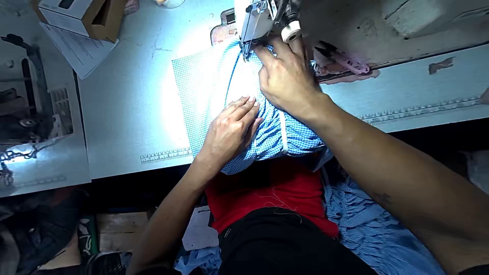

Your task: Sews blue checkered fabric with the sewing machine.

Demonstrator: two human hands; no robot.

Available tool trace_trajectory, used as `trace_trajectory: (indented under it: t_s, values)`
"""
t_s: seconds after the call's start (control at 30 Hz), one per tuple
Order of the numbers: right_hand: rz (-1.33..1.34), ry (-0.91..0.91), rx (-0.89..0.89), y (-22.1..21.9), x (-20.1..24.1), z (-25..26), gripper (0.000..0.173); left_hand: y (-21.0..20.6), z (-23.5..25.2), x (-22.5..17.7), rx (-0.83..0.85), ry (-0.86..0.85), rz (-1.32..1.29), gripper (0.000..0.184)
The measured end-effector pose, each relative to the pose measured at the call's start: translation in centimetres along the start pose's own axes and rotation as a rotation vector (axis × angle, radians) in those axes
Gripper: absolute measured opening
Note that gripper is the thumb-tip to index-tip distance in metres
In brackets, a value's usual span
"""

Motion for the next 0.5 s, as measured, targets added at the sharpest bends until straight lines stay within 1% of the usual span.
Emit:
trace_trajectory:
  t_s: [0.1, 0.13, 0.2, 0.27, 0.4, 0.43, 0.5]
  values:
    - [0.011, 0.065, -0.105, 0.7, 0.3, -1.1, 0.040, 0.3, -0.2, -0.2, 0.009, 0.009, -0.019, 0.036]
    - [0.020, 0.099, -0.109, 0.9, 0.3, -1.5, 0.039, 0.4, -0.2, -0.2, 0.007, 0.003, -0.032, 0.037]
    - [0.015, 0.138, -0.062, 1.0, -0.1, -1.8, 0.044, 0.4, -0.2, 0.1, 0.010, -0.016, -0.053, 0.038]
    - [-0.013, 0.125, 0.002, 0.7, -0.5, -1.6, 0.047, 0.2, -0.3, 0.4, 0.019, -0.032, -0.063, 0.040]
    - [-0.047, 0.049, 0.012, 0.7, -0.6, -0.8, 0.048, 0.3, 0.1, 0.4, 0.023, -0.042, -0.033, 0.039]
    - [-0.044, 0.044, -0.008, 0.7, -0.6, -0.8, 0.046, 0.3, 0.1, 0.3, 0.039, -0.034, -0.025, 0.038]
    - [-0.004, 0.092, -0.099, 1.0, -0.5, -1.0, 0.038, 0.3, 0.1, 0.2, 0.061, -0.029, -0.012, 0.039]
Point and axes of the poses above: each hand's wrist, its own z-axis towards the middle knuckle, its own y-axis out of the back of the hand, x = y × z, the point moved 5 cm from there along z, towards the middle knuckle, and after that the axes turned 6 degrees about -z, right-handed, at the moved point
